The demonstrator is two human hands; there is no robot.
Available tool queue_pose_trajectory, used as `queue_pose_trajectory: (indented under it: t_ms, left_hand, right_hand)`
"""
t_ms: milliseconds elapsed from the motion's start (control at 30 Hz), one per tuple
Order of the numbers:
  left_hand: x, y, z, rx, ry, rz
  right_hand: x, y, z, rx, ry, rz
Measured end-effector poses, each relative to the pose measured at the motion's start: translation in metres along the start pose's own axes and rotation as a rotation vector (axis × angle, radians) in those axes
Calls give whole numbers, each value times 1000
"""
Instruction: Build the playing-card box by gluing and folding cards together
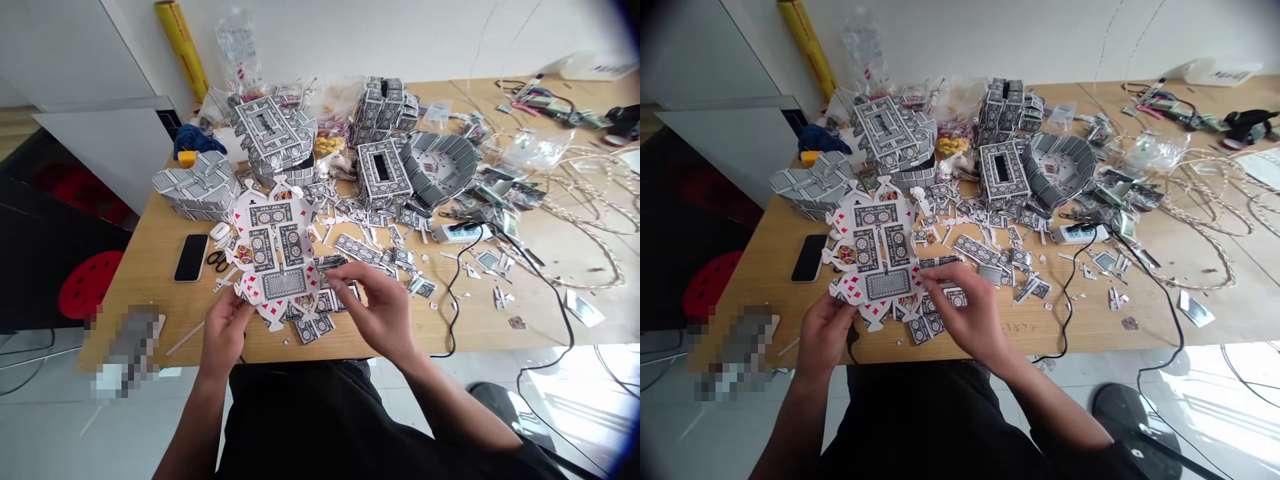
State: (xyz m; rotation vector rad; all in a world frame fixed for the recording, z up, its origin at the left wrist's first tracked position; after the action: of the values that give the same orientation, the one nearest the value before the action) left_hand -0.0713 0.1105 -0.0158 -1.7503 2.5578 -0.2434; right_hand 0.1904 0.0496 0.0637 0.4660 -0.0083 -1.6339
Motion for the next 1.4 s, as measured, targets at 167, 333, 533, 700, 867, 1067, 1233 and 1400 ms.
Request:
queue_pose_trajectory:
  t_ms: [167,333,533,700,867,1067,1233,1400]
  left_hand:
    - [1,3,12,-1,44,4]
    - [0,14,11,-40,42,-53]
    - [-13,39,-2,-11,28,-161]
    - [-35,36,-3,38,47,-144]
    - [-62,30,-2,229,86,-158]
    - [-79,23,6,303,129,-116]
    - [-80,17,10,298,119,-107]
    - [-82,14,10,278,86,-108]
  right_hand:
    - [2,-1,-40,-251,-282,23]
    - [3,-1,-60,-287,-319,82]
    - [12,30,-84,24,-368,24]
    - [19,20,-80,295,-287,183]
    - [23,-6,-77,483,-151,429]
    - [28,-17,-85,623,-98,483]
    - [29,-18,-85,617,-100,488]
    - [29,-15,-82,545,-77,439]
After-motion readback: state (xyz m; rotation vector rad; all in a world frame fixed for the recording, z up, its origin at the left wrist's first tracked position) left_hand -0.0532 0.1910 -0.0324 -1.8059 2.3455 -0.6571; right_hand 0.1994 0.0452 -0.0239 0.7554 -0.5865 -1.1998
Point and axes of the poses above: each hand's wrist, its own x-axis away from the middle knuckle, its own y-axis out of the back of the hand, z = x × y, the point moved 5 cm from there along -x, towards the middle knuckle, and after that the axes turned 12 degrees about z, right-handed, at the moved point
